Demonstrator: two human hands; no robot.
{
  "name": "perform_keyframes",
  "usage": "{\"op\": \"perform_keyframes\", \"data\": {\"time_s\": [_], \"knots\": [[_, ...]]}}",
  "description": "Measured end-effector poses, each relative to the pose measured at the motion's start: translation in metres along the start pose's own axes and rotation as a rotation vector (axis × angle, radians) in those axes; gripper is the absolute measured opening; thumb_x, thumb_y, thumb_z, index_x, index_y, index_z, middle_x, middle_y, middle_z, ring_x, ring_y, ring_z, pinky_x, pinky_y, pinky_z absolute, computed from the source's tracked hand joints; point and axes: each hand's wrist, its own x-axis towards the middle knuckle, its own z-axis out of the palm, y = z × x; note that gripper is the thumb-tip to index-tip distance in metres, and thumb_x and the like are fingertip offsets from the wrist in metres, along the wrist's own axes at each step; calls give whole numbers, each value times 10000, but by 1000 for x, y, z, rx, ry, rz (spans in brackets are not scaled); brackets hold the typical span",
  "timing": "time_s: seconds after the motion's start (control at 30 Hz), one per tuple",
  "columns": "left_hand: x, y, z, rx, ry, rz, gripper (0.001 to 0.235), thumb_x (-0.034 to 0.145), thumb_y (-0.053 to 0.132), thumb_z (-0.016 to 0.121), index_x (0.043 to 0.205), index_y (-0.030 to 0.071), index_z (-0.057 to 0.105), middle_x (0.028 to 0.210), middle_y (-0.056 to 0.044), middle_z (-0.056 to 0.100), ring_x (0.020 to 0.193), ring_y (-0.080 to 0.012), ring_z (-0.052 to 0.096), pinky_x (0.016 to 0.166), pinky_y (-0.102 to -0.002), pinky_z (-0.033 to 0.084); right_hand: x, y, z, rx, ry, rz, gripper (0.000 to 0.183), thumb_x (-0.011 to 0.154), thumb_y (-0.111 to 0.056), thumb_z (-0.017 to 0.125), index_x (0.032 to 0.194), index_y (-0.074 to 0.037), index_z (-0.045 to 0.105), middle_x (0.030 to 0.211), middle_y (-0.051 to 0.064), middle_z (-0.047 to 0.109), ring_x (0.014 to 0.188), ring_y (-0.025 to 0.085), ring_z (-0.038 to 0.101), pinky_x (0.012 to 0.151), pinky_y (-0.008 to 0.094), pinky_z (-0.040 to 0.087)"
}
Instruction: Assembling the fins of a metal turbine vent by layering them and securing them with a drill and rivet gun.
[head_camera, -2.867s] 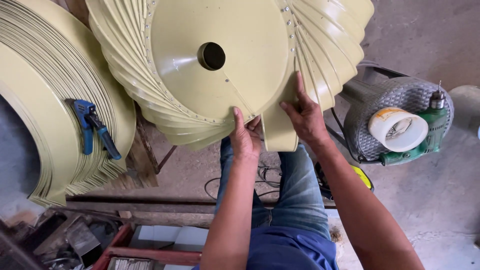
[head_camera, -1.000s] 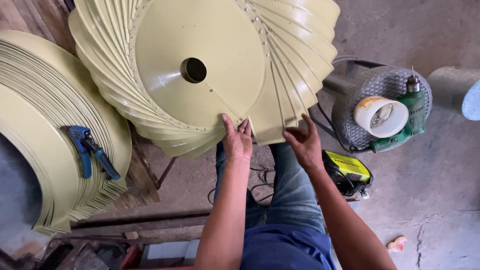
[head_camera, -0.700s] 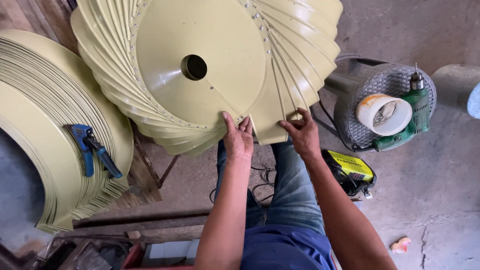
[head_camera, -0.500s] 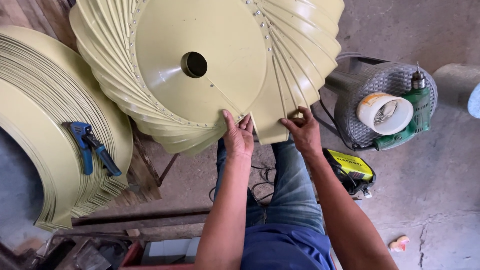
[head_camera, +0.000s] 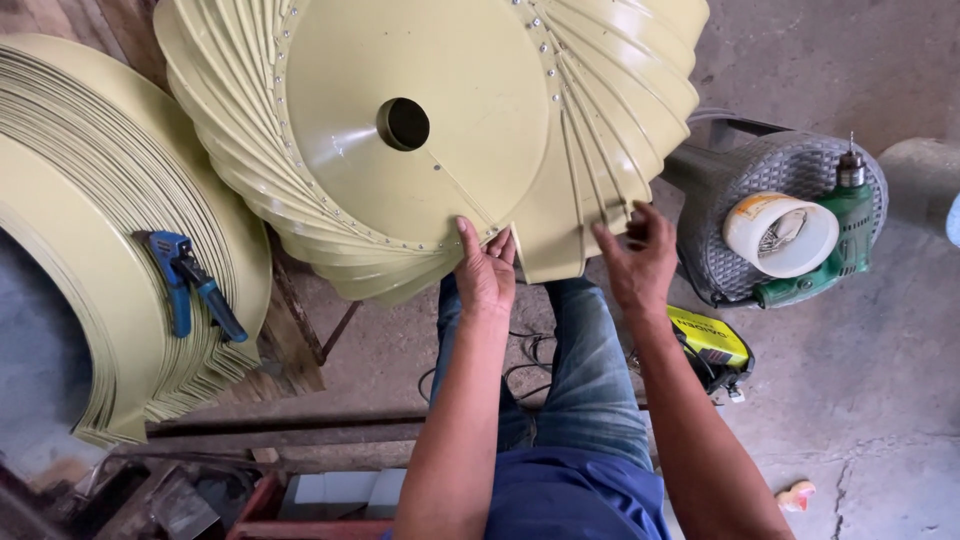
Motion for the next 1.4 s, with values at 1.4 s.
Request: {"op": "perform_keyframes", "data": {"time_s": [1.4], "knots": [[0, 1, 0, 42, 68, -11, 871, 775, 473, 828, 1460, 96, 445, 1232, -89, 671, 1067, -223, 707, 1048, -413, 582, 5, 13, 38, 321, -131, -69, 630, 982, 16, 701, 1540, -230, 541, 897, -47, 537, 790, 60, 466, 769, 183, 454]]}}
